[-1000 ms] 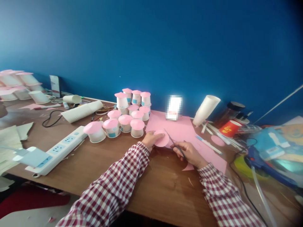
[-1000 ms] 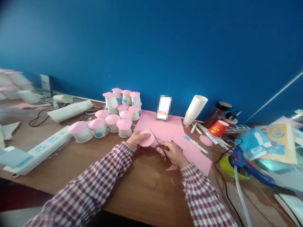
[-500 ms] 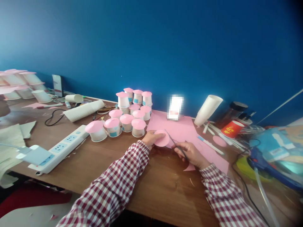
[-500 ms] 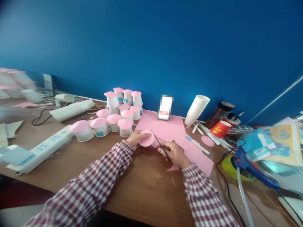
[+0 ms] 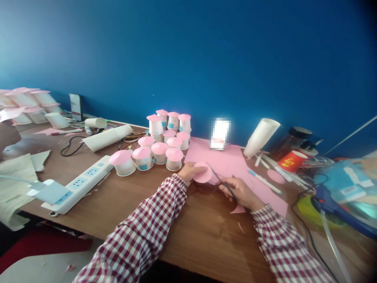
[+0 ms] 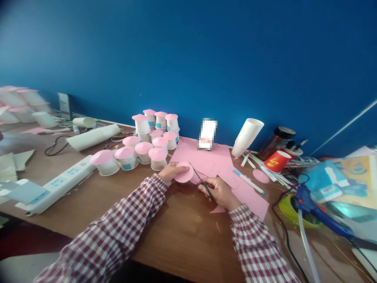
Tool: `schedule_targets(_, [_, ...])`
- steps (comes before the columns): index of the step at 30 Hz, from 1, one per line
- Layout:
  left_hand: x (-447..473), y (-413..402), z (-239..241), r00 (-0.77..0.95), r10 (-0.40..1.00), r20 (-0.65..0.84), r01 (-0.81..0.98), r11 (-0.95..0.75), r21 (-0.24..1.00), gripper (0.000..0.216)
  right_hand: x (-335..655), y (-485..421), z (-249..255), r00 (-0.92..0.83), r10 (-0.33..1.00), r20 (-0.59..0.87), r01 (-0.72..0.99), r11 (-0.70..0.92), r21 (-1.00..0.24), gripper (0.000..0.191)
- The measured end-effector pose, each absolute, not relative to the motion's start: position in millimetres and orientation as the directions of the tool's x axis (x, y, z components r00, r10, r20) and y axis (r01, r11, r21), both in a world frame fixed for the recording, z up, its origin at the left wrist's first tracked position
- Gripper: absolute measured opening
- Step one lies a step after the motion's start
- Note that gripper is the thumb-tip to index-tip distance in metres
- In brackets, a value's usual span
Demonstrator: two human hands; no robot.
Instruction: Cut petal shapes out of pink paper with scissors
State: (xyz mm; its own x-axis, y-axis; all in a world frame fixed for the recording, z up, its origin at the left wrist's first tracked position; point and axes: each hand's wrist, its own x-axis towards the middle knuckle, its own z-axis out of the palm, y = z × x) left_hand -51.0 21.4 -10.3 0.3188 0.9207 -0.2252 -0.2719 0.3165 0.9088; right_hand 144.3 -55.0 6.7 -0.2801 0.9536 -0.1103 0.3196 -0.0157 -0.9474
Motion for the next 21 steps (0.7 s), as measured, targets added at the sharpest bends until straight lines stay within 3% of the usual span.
schedule_targets(6, [-53, 23, -11, 0.340, 0.915, -0.217, -0.244, 0.309, 0.919, 0.030, 146, -55, 8, -0.274, 0.955, -0.109, 0.321, -0.016, -0.947, 0.039])
schedule_targets(13, [-48, 20, -10, 0.266, 0.949, -0.167, -0.290, 0.244, 0.925, 0.029, 142, -51, -1, -0.095, 0.995, 0.020, 0.257, 0.044, -0.966, 0.045])
schedule_targets(21, [-43, 15, -12, 0.300, 0.944, -0.141, -0.369, 0.251, 0.895, 0.027, 142, -48, -9, -0.131, 0.982, 0.134, 0.300, 0.168, -0.939, 0.038])
